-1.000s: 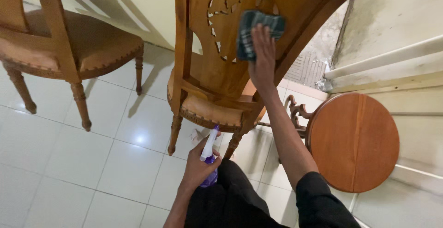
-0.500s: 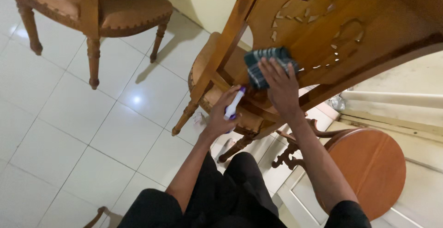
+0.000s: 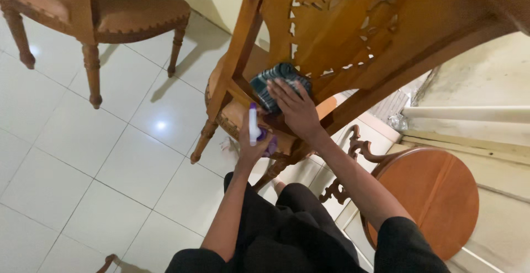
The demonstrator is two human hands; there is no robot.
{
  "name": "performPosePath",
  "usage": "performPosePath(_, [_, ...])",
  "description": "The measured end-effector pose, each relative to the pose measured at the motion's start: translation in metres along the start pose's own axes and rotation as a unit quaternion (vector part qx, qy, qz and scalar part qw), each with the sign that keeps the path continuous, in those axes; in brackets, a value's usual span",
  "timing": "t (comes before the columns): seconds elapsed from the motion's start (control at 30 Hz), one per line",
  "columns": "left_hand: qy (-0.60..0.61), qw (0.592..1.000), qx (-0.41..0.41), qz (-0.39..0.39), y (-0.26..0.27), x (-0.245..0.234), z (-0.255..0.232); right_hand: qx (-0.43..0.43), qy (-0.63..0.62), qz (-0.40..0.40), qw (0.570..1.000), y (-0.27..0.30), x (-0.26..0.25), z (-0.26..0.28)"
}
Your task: The person sprays a purple cleaning solution onto the backrest of a wooden chair and wipes it with a cloth. They repeatedly spray and wipe the carved backrest and seat area, focusing on the same chair throughout the clip.
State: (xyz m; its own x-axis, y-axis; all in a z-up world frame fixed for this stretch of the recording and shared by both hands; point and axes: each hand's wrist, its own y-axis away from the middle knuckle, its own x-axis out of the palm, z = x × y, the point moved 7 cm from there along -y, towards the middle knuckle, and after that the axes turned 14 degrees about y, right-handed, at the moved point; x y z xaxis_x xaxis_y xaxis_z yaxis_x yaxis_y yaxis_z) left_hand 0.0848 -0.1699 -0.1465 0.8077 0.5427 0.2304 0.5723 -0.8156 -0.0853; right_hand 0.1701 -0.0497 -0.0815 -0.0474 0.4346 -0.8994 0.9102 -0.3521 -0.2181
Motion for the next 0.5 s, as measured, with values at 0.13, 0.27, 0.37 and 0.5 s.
performPosePath(0.13, [-0.012, 0.999, -0.021, -0.022, 0.017, -0.004, -0.001, -0.024, -0.051, 0.042, 0.998, 0.038, 0.009, 0.006])
performPosePath(0.27, [-0.044, 0.997, -0.058, -0.04, 0.022, -0.009, -0.002, -0.029, -0.035, 0.023, 0.999, 0.02, 0.005, -0.003])
performPosePath(0.37, [-0.046, 0.997, -0.022, -0.053, 0.024, -0.005, -0.007, -0.004, -0.045, -0.007, 0.999, 0.006, 0.006, 0.007])
performPosePath(0.5, [-0.077, 0.991, -0.077, -0.083, 0.025, -0.006, -0.006, 0.02, -0.073, -0.029, 0.997, 0.023, 0.013, 0.032])
